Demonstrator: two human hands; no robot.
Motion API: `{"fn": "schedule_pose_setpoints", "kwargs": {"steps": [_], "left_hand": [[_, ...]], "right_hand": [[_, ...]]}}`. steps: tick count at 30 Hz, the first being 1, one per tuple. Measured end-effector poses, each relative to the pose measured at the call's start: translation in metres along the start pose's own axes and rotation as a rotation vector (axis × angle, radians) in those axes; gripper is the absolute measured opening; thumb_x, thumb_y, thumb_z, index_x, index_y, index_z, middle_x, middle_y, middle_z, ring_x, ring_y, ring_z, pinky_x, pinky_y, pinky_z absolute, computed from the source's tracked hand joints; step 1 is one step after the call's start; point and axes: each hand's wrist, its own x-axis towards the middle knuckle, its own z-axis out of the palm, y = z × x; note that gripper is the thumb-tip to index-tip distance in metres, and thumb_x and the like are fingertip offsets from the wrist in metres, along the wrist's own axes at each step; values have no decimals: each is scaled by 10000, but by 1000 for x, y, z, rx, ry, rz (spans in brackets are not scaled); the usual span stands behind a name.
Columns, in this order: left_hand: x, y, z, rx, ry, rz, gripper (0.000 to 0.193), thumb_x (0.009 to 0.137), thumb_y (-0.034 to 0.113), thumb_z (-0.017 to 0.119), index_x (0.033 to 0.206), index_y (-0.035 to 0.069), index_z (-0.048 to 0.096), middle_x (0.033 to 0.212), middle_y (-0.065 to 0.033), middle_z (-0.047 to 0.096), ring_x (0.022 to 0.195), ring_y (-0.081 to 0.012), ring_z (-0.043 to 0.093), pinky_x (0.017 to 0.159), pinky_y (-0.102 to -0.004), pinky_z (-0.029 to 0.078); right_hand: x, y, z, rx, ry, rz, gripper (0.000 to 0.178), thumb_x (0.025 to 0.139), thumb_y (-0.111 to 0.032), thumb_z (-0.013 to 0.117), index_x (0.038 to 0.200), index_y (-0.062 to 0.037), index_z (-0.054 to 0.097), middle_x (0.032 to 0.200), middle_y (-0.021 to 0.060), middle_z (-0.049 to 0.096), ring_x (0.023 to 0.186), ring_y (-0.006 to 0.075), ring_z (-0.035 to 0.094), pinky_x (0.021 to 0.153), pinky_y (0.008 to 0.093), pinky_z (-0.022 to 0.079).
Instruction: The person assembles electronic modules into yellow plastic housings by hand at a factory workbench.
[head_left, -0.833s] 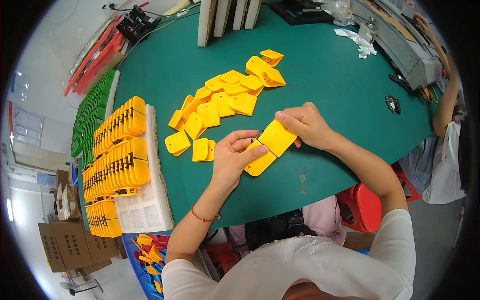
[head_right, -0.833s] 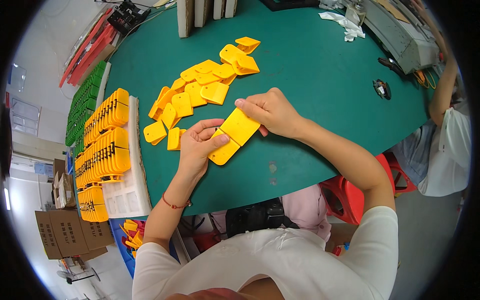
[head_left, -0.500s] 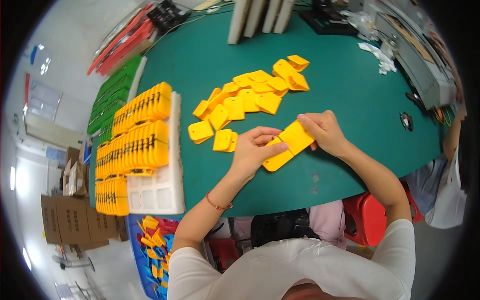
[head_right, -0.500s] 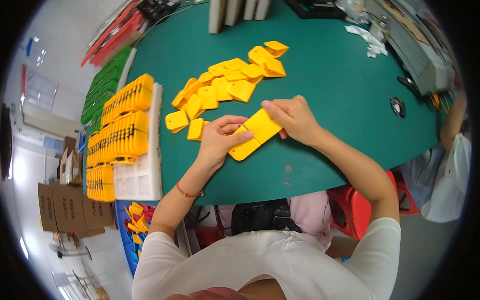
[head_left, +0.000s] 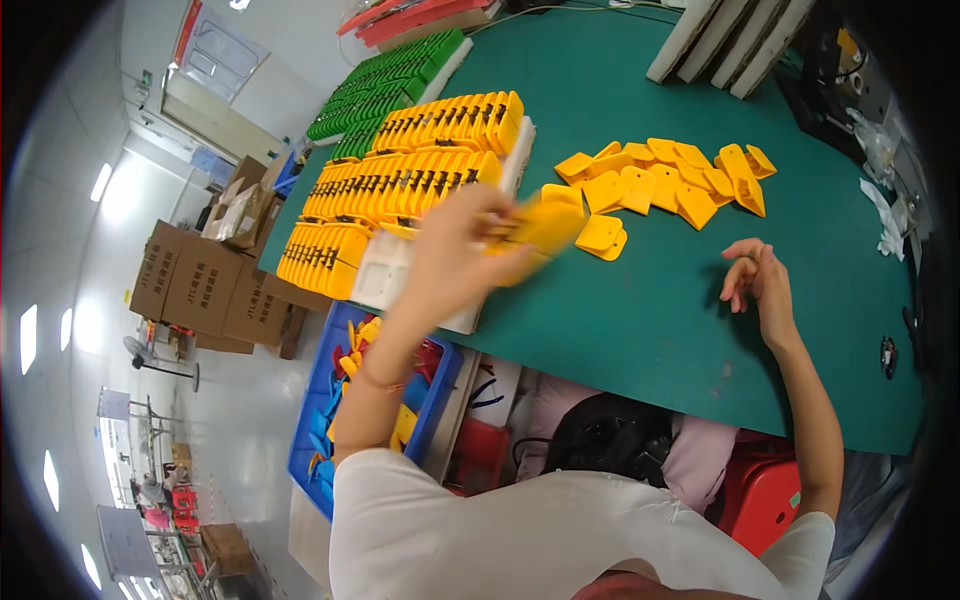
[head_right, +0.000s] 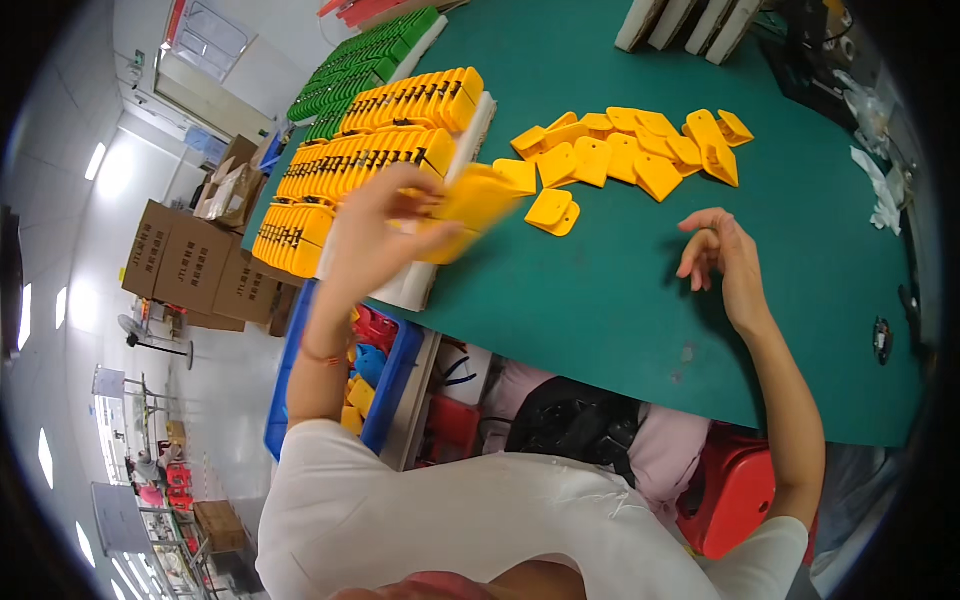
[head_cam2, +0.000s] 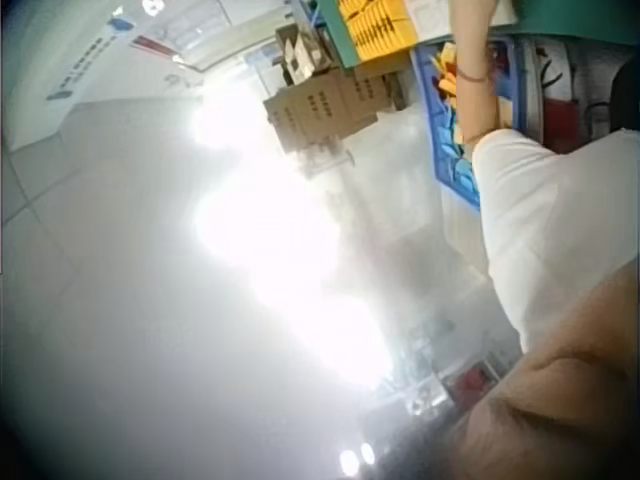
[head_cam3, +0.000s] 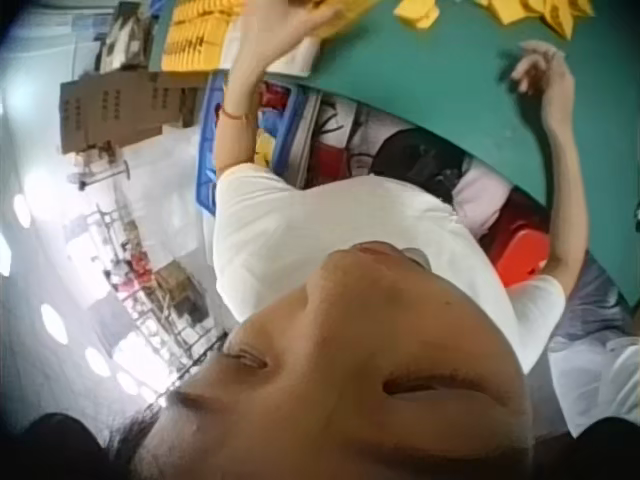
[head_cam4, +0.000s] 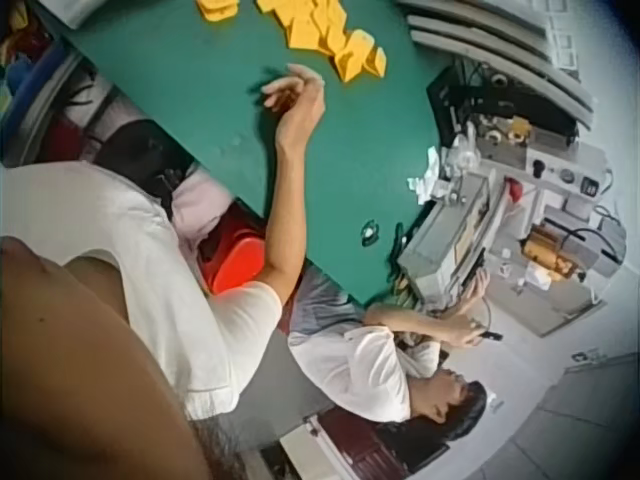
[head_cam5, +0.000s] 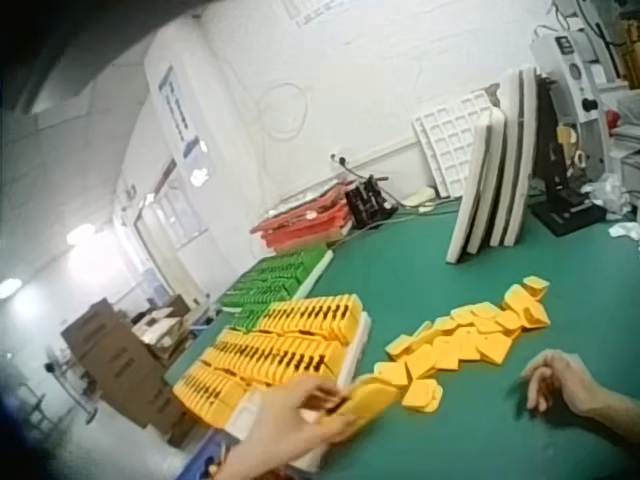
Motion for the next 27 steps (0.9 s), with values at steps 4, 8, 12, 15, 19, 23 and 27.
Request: {"fn": "schedule_pose_setpoints", "kwargs": {"steps": [4, 8, 12, 15, 19, 23, 27], "left_hand": [[-32, -55, -80, 605, 195, -311, 262, 576, 178, 718, 713, 23, 558, 665, -116, 584, 630, -240, 595, 554, -313, 452], [-61, -111, -108, 853, 187, -526, 287, 570, 221, 730, 713, 33, 567, 658, -104, 594, 640, -256, 588, 570, -339, 453], [-69, -133, -110, 864, 209, -581, 293, 558, 240, 744, 694, 41, 578, 644, -92, 596, 632, -250, 592, 569, -344, 456], [-60, -138, -110, 852, 170, -615, 317, 552, 252, 751, 731, 46, 589, 671, -90, 595, 670, -252, 585, 604, -346, 461], [-64, -146, -111, 1076, 154, -507, 457, 533, 273, 768, 898, 66, 587, 876, -119, 564, 864, -291, 513, 745, -364, 440], [-56, -146, -117, 1129, 110, -440, 645, 499, 280, 795, 1042, 65, 522, 1043, -142, 484, 944, -318, 447, 802, -391, 410], [-35, -133, -107, 1180, 44, -323, 745, 496, 253, 799, 1126, 38, 466, 1168, -161, 432, 1063, -351, 399, 886, -403, 367]], "right_hand": [[1, -1, 2, -10, 19, -6, 468, 936, -424, 236, 923, -38, 498, 596, 41, 537, 445, 64, 431, 421, 179, 321], [0, 1, 1, -21, 19, -4, 427, 941, -382, 255, 923, -32, 500, 593, 39, 535, 449, 58, 431, 414, 173, 317], [0, 3, 3, -44, 26, 0, 368, 937, -336, 304, 911, -30, 508, 596, 38, 537, 451, 56, 434, 410, 172, 319], [-1, 2, 3, -63, 53, 12, 339, 931, -319, 336, 904, -31, 514, 600, 39, 540, 453, 55, 437, 413, 171, 324], [2, 5, 8, -57, 58, 14, 317, 927, -303, 356, 908, -32, 518, 608, 39, 543, 457, 53, 439, 416, 167, 329], [2, 4, 9, -47, 35, 3, 300, 925, -290, 362, 915, -36, 522, 613, 37, 545, 462, 53, 445, 418, 166, 328], [0, 0, 4, -2, 28, 31, 246, 913, -256, 407, 907, -46, 535, 612, 26, 546, 484, 62, 460, 445, 188, 368]]}}
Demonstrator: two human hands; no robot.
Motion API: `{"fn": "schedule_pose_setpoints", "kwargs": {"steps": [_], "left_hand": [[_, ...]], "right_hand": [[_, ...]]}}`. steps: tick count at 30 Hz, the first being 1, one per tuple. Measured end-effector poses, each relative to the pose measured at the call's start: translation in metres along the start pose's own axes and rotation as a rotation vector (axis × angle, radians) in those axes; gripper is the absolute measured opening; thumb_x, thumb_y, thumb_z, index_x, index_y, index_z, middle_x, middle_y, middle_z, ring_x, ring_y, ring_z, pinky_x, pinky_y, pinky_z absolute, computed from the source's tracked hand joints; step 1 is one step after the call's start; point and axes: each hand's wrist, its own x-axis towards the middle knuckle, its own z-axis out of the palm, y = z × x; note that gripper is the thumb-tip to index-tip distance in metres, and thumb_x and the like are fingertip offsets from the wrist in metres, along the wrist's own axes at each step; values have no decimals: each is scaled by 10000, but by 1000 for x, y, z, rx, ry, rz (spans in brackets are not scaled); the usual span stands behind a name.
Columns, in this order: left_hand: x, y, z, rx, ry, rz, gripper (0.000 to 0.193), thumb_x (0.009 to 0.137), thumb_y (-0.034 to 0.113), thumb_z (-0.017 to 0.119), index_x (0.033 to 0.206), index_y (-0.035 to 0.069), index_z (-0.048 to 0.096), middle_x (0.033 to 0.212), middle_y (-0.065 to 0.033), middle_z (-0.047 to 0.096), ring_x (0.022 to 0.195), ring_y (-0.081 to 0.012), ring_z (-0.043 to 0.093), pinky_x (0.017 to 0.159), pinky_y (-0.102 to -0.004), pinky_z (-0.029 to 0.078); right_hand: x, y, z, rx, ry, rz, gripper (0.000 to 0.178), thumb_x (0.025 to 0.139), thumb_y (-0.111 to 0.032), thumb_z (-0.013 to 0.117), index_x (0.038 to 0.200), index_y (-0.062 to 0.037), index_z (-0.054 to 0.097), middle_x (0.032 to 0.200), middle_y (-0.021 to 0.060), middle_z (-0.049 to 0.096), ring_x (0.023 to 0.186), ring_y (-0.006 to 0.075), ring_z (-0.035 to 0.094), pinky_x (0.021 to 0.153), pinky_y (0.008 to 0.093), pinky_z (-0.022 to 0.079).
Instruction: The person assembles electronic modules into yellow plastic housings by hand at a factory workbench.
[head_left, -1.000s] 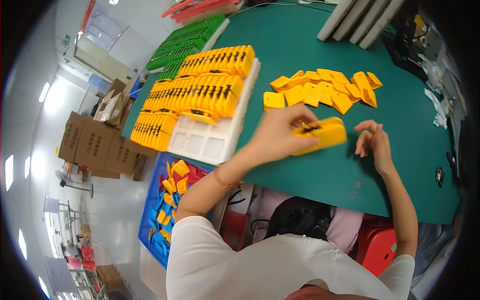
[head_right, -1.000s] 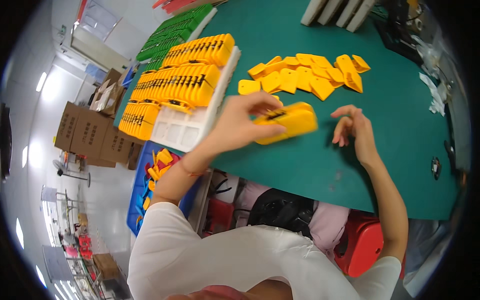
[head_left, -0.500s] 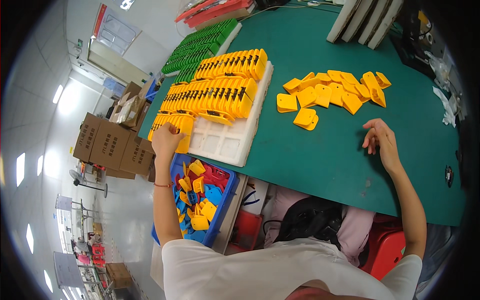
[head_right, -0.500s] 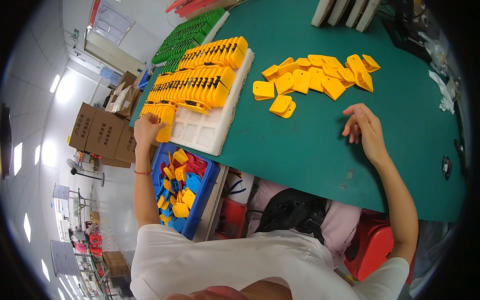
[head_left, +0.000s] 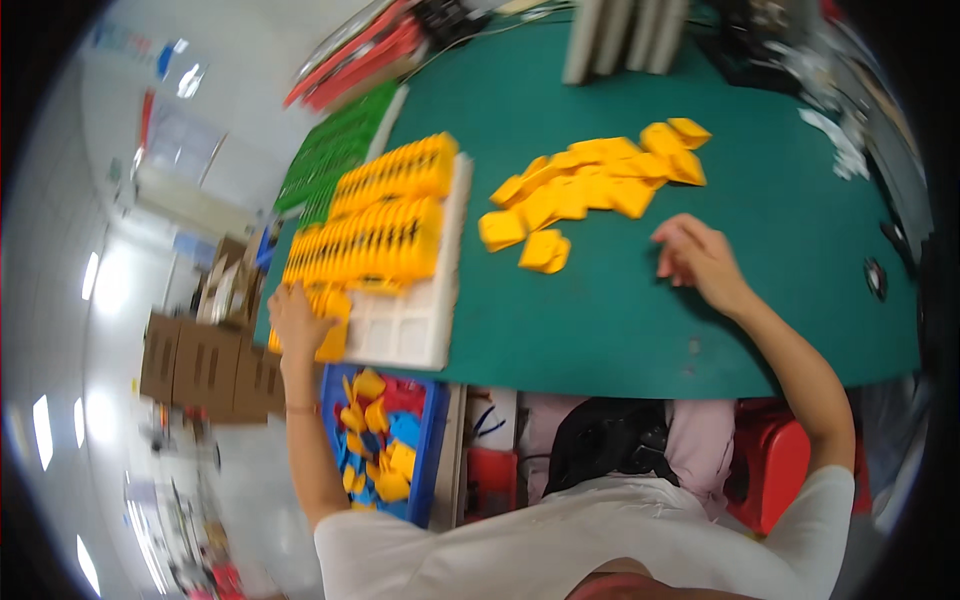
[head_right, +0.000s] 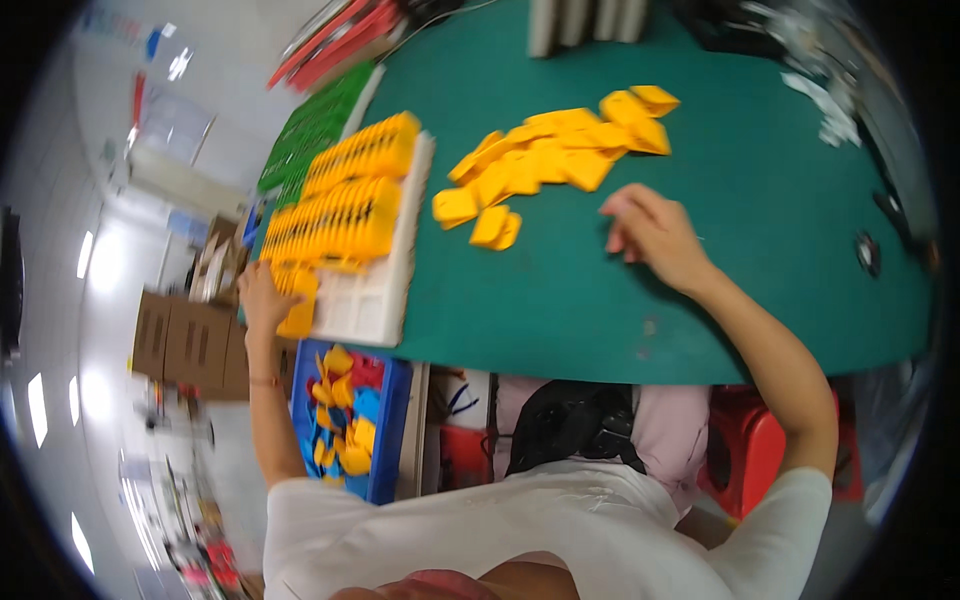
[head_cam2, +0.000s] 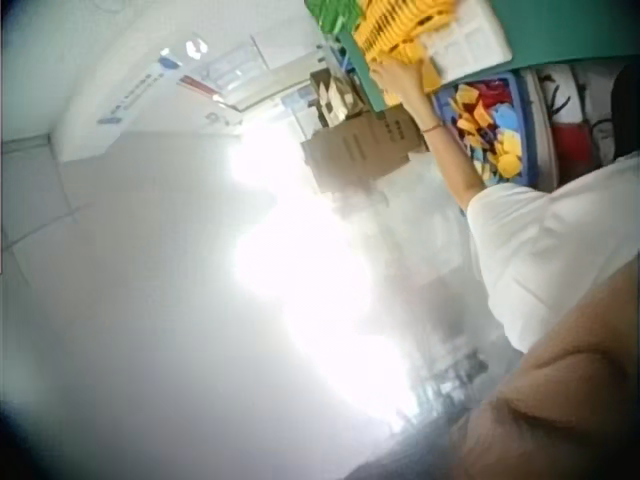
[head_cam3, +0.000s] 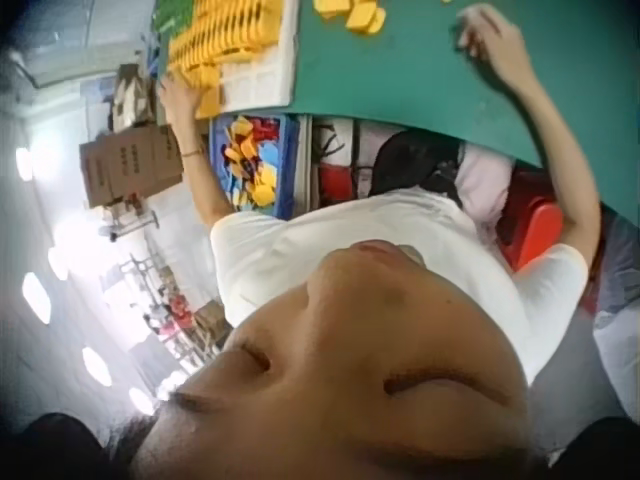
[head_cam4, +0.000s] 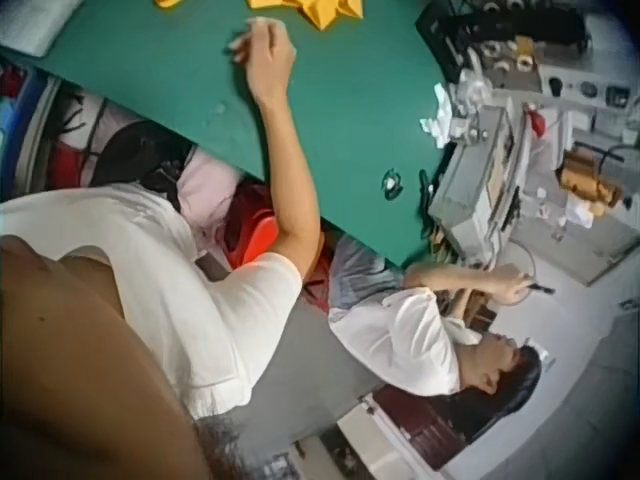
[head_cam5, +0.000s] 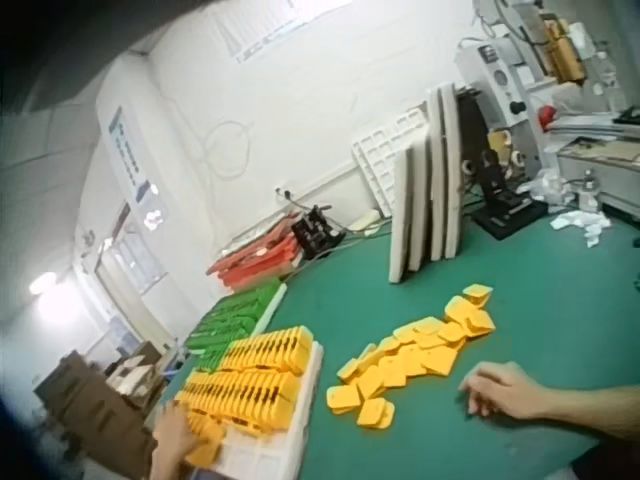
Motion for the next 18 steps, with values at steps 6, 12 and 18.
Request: {"fn": "schedule_pose_setpoints", "kwargs": {"steps": [6, 12, 18], "left_hand": [[8, 152, -102, -409, 136, 580, 643, 652, 172, 717, 1196, 17, 414, 1262, -188, 373, 1162, -371, 348, 979, -425, 282], [-30, 365, -191, -887, -141, 1500, 549, 712, 157, 668, 1200, 48, 441, 1278, -162, 382, 1182, -326, 372, 974, -387, 316], [-51, 561, -176, -1154, -36, 1620, 645, 697, 42, 626, 1238, -73, 294, 1278, -261, 327, 1177, -392, 348, 986, -393, 311]], "right_hand": [[7, 2, 5, -67, -40, -38, 248, 888, -281, 465, 877, -42, 530, 639, 43, 594, 525, 99, 543, 488, 230, 443], [13, 52, -11, -851, 282, -857, 208, 848, -232, 506, 909, -34, 527, 848, 100, 600, 659, 141, 591, 543, 254, 453], [16, 22, -1, -185, 46, -344, 238, 851, -259, 517, 870, -22, 531, 679, 104, 599, 624, 209, 583, 564, 336, 453]]}}
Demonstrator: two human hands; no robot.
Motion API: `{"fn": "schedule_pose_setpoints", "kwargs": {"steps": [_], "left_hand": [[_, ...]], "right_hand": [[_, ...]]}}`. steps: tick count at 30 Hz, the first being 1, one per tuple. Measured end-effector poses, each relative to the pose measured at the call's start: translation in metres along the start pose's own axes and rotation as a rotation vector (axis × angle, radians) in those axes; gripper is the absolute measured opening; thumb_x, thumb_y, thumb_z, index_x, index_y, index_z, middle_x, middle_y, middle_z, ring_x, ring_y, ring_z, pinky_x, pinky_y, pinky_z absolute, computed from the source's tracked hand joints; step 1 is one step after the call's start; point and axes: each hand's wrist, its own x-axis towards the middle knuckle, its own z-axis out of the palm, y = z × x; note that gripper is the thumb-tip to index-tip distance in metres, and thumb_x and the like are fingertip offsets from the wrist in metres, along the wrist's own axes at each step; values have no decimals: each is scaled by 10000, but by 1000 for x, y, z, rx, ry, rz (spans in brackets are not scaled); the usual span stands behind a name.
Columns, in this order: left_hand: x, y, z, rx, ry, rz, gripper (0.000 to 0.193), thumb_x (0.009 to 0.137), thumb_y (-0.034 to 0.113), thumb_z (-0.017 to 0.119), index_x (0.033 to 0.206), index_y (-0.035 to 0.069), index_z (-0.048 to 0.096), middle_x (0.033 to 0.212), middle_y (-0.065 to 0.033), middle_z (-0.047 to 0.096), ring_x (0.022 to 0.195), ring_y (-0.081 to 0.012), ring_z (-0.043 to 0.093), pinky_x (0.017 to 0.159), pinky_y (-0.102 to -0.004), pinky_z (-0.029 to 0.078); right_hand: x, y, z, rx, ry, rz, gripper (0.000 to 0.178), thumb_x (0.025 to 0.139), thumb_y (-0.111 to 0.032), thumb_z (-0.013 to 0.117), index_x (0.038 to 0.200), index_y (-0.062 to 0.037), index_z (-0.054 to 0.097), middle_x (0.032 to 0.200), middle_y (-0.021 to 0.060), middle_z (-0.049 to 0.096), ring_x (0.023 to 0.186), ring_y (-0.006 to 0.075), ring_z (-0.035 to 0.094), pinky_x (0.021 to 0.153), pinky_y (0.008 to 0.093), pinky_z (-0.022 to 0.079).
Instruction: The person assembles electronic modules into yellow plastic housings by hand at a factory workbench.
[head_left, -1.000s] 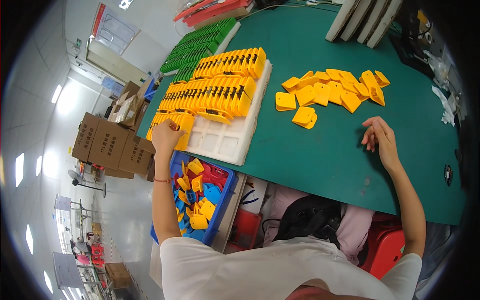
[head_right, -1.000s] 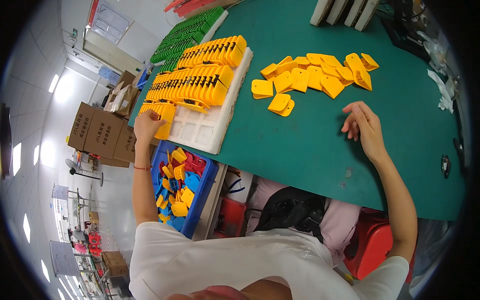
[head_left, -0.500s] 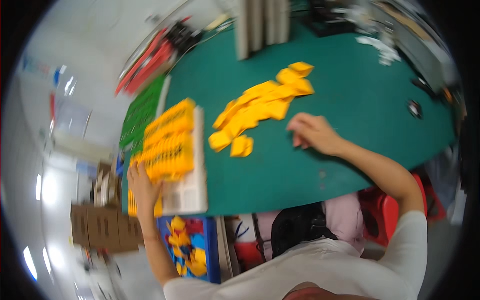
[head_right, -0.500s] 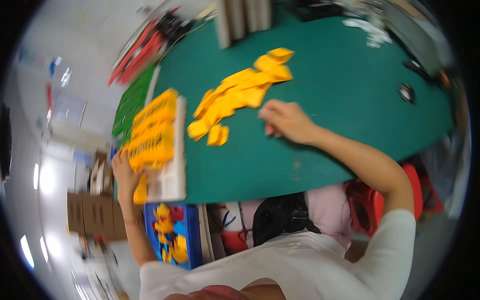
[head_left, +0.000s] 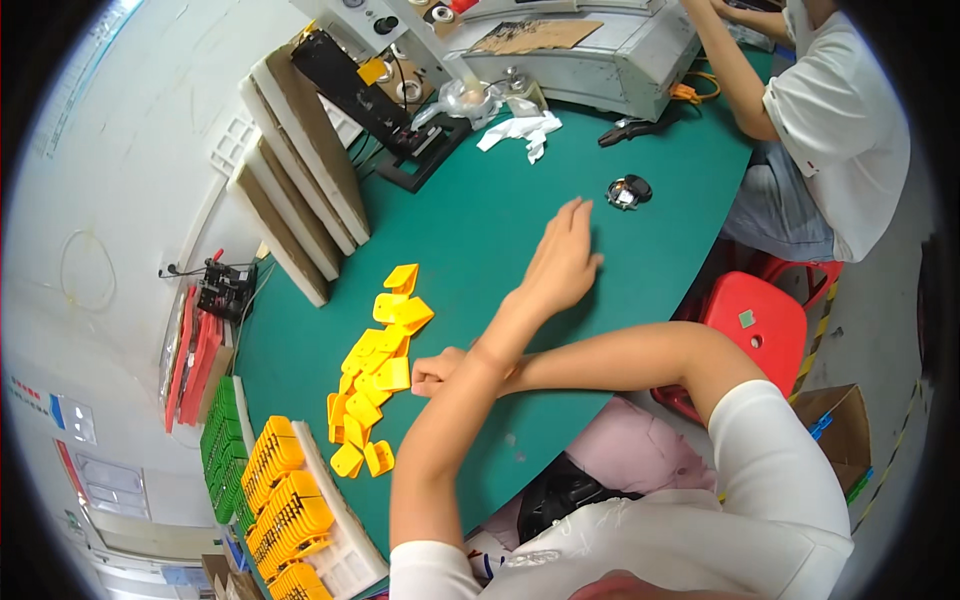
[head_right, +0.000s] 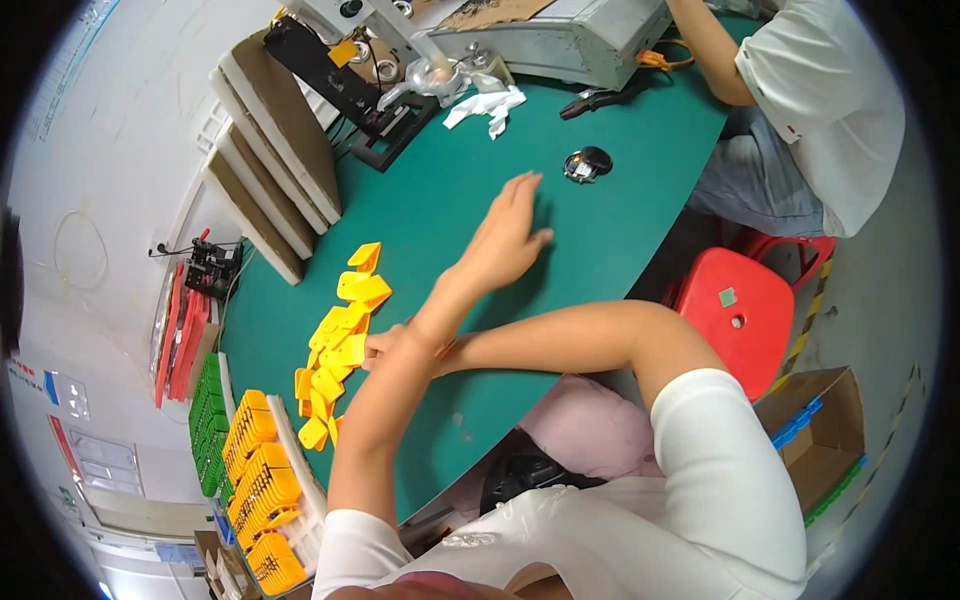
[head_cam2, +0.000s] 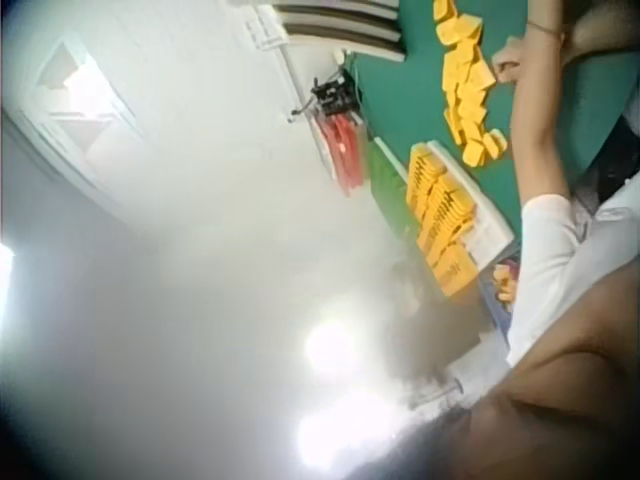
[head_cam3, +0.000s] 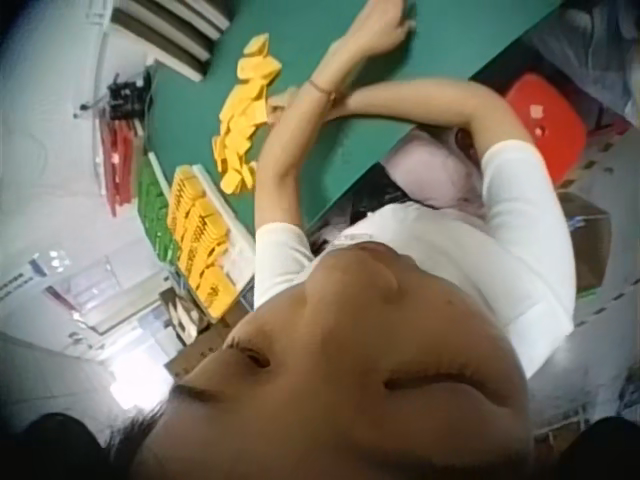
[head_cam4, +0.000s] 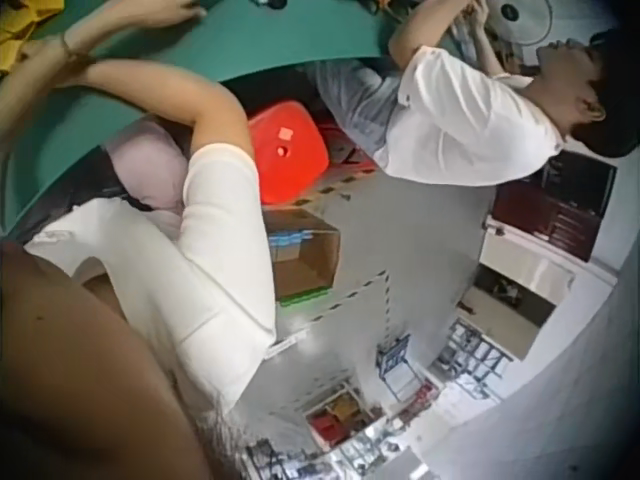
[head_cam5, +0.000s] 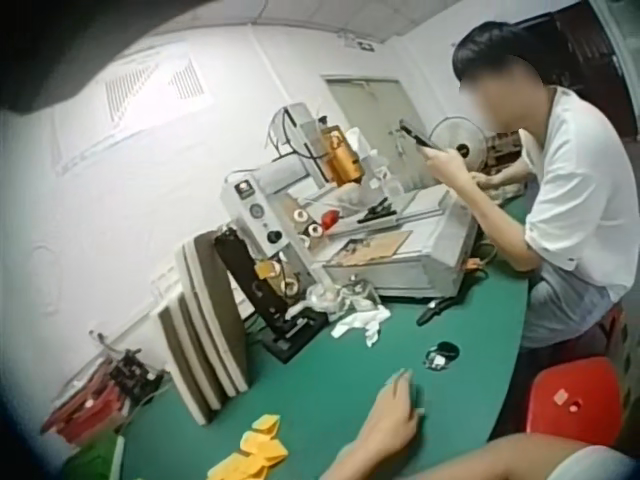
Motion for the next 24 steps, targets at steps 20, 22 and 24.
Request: {"fn": "schedule_pose_setpoints", "kwargs": {"steps": [20, 22, 24], "left_hand": [[-76, -30, -82, 375, 205, -279, 315, 583, -35, 608, 877, -35, 496, 948, -200, 449, 793, -374, 536, 669, -413, 481], [-116, -30, -97, 410, 296, -282, 397, 587, -39, 605, 972, -46, 507, 966, -195, 445, 798, -371, 544, 652, -406, 484], [-150, -24, -104, 418, 303, -402, 539, 600, 0, 659, 1109, -24, 482, 1006, -160, 455, 814, -343, 548, 680, -385, 478]], "right_hand": [[5, 3, -9, -160, -153, 317, 201, 797, -157, 487, 939, -17, 468, 797, 94, 538, 561, 179, 554, 555, 288, 450], [4, -21, -19, 36, -74, 494, 235, 788, -134, 438, 995, -24, 438, 865, 102, 543, 517, 183, 553, 492, 306, 462], [4, 5, -17, 475, 183, 493, 299, 770, -100, 417, 1063, -40, 421, 948, 102, 544, 588, 181, 573, 440, 314, 469]]}}
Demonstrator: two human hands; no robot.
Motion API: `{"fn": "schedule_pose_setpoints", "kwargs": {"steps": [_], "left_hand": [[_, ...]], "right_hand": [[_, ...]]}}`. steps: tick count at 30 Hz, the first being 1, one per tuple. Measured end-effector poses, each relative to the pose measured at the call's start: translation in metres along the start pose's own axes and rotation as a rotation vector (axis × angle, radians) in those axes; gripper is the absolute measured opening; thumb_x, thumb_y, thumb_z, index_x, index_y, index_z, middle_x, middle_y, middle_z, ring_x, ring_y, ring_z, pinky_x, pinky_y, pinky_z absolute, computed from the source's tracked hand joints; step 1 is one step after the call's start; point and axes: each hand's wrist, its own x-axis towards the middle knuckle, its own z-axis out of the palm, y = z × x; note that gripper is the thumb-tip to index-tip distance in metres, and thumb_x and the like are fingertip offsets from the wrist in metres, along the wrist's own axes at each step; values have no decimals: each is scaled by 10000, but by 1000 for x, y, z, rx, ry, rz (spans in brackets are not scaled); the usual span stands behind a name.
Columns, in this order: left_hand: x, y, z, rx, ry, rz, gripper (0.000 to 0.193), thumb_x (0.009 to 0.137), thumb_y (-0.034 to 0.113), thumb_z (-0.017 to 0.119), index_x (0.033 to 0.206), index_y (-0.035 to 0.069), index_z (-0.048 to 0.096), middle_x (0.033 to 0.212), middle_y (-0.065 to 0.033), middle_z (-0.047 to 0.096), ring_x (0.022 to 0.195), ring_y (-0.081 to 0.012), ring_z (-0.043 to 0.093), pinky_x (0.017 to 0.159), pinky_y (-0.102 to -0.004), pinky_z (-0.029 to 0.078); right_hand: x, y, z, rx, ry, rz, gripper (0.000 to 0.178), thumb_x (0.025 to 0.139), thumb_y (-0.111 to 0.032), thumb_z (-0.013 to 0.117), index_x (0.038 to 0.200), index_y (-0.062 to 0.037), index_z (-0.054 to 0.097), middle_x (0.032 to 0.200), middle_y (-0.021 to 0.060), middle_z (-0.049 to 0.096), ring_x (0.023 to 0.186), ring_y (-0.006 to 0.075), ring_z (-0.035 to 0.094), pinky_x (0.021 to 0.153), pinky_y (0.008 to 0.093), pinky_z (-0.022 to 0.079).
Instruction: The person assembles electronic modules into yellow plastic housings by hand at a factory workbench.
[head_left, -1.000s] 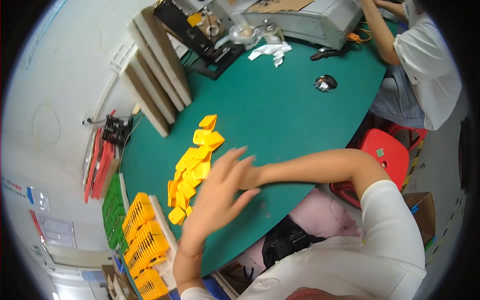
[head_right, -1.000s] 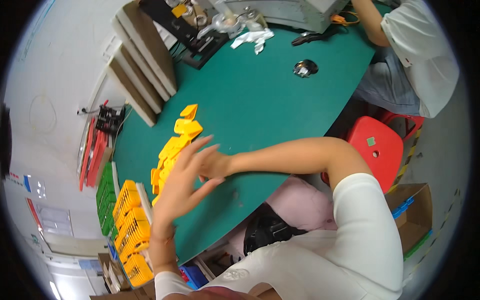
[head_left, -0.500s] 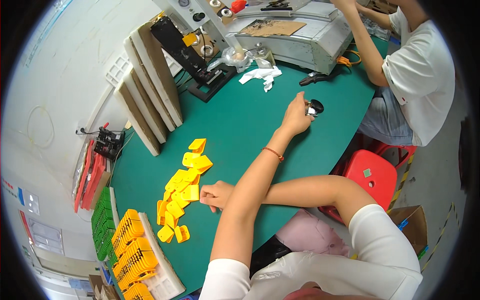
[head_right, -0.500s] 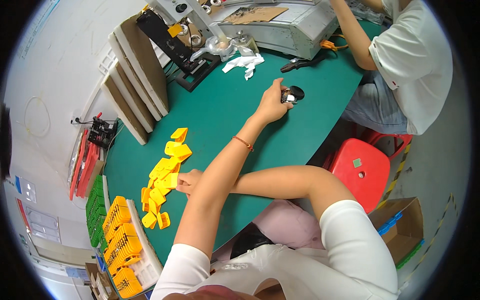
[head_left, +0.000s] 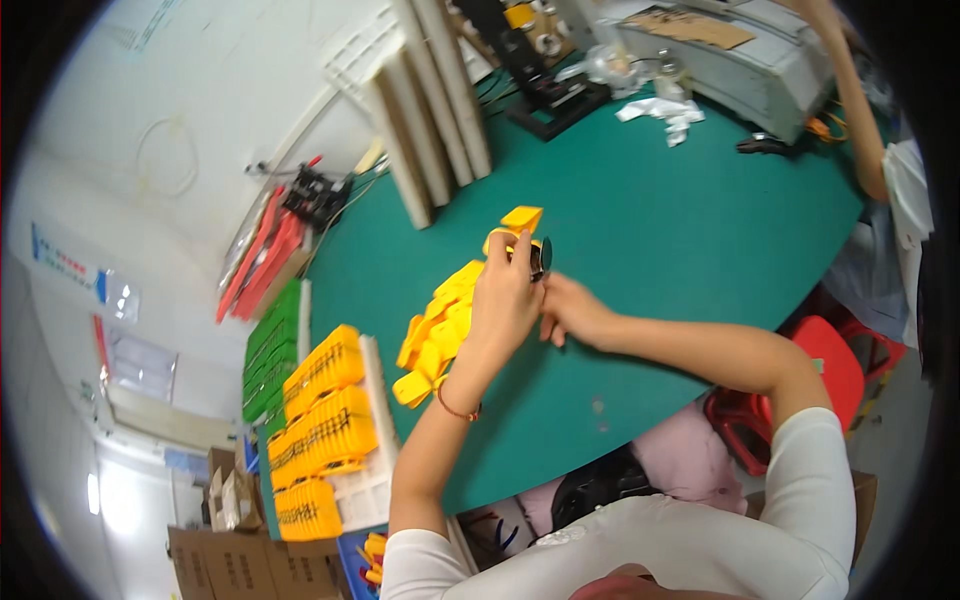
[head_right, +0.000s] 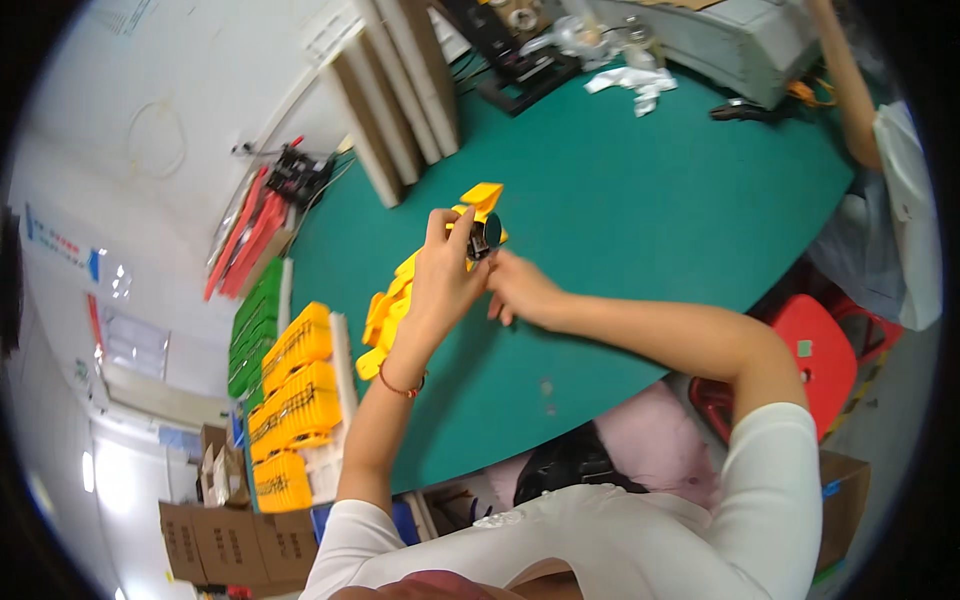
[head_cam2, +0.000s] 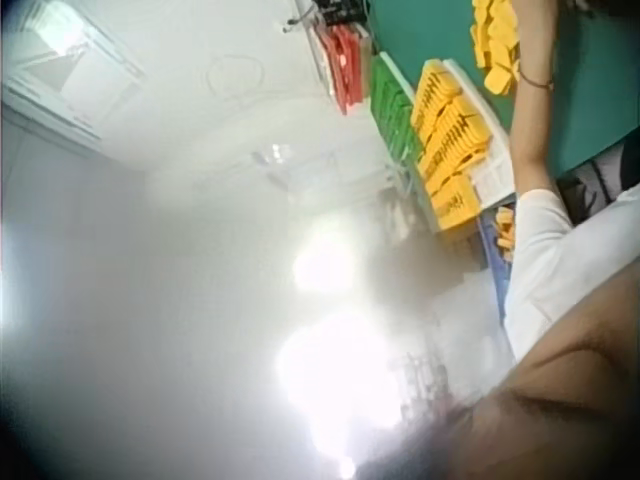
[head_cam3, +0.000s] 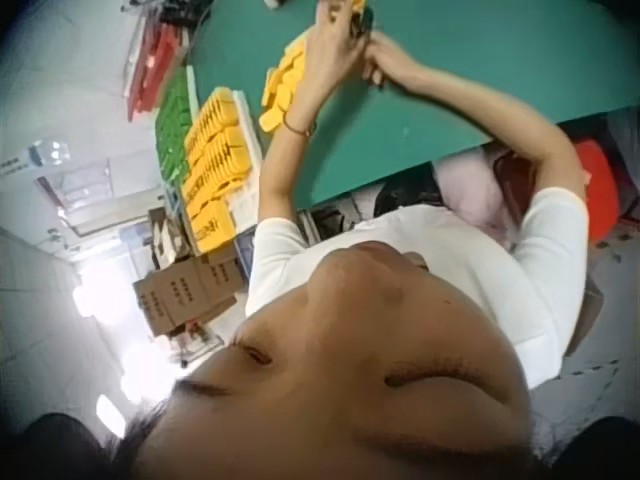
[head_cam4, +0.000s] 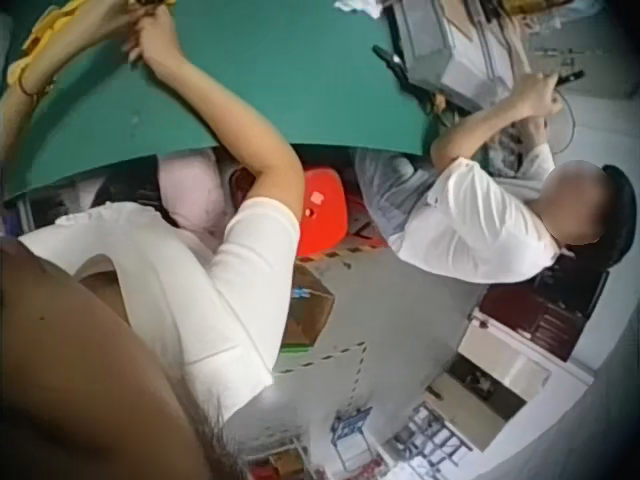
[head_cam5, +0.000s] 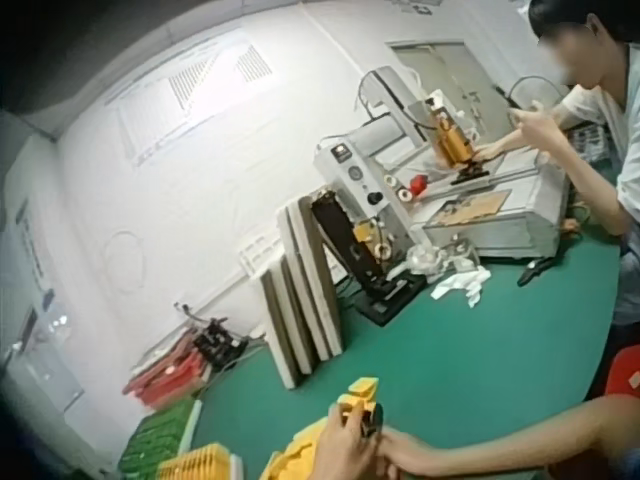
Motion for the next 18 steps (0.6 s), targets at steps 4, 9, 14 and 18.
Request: {"fn": "schedule_pose_setpoints", "kwargs": {"steps": [4, 9, 14, 18], "left_hand": [[-57, -9, -26, -68, 26, -133, 509, 609, -24, 642, 1095, 10, 494, 1030, -146, 438, 808, -315, 561, 672, -353, 484], [-98, -3, -31, -111, 135, -210, 490, 621, -58, 612, 1085, 5, 465, 1017, -152, 451, 772, -279, 585, 635, -323, 498], [-117, -11, -9, -364, 198, -336, 492, 627, -64, 628, 1082, 1, 454, 937, -133, 536, 798, -229, 599, 664, -292, 504], [-124, -13, -2, -1196, 49, -634, 629, 674, -84, 642, 1216, 15, 339, 1066, -112, 494, 937, -157, 557, 774, -261, 496]], "right_hand": [[-13, -11, 4, 257, -108, -13, 471, 743, -72, 383, 1211, -42, 334, 1036, 92, 460, 761, 181, 563, 498, 292, 488], [-16, -8, 20, 50, -194, 32, 382, 798, -68, 549, 1132, -33, 366, 955, 76, 495, 738, 132, 558, 512, 250, 481], [-21, -7, 26, -72, -252, -34, 190, 811, -85, 588, 907, -28, 434, 743, 34, 513, 601, 91, 537, 507, 229, 472], [-21, -10, 25, -62, -257, -38, 153, 825, -102, 575, 861, -34, 443, 683, 14, 503, 549, 75, 518, 486, 209, 446]]}}
